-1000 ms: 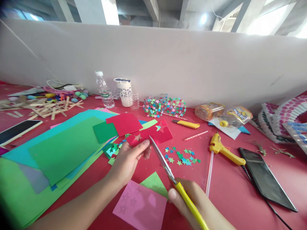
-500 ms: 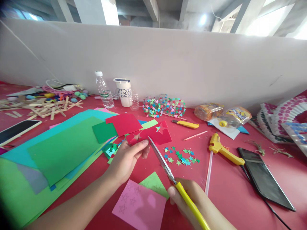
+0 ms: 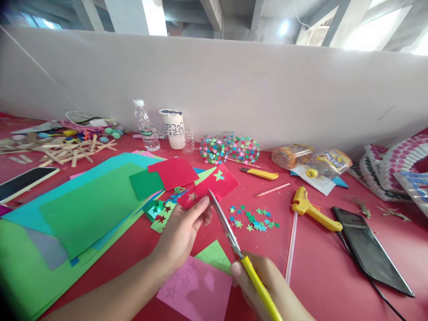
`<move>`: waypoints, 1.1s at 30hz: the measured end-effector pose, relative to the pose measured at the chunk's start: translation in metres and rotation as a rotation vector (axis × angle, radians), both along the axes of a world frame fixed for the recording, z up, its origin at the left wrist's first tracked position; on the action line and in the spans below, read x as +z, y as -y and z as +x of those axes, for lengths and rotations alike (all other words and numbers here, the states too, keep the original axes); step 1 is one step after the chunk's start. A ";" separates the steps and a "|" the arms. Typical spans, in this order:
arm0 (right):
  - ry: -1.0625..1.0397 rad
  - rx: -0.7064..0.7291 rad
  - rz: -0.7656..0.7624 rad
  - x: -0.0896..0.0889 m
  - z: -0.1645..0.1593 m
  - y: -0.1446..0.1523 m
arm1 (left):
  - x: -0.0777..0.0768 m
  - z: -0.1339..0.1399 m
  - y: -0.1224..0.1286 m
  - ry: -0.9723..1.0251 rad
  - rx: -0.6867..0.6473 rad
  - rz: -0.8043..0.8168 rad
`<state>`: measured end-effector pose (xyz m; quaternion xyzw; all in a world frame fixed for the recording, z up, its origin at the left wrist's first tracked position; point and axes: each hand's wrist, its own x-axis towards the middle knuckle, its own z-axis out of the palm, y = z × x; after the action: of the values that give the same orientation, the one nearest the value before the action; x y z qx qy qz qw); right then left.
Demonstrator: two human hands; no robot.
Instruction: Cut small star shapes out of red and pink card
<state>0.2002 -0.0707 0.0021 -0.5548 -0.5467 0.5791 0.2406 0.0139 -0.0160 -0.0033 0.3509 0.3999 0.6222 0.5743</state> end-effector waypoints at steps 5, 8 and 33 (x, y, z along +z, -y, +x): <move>-0.010 0.023 0.014 0.008 -0.001 -0.002 | -0.002 0.002 0.003 -0.015 0.035 -0.011; 0.026 0.054 0.031 0.005 -0.001 -0.003 | -0.005 0.002 0.002 -0.035 0.023 -0.011; 0.074 0.033 0.068 -0.010 -0.001 -0.005 | 0.005 -0.008 -0.006 0.094 -0.052 -0.003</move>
<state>0.1995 -0.0661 -0.0077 -0.5583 -0.5837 0.5430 0.2295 0.0055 -0.0100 0.0017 0.3304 0.3643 0.6222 0.6091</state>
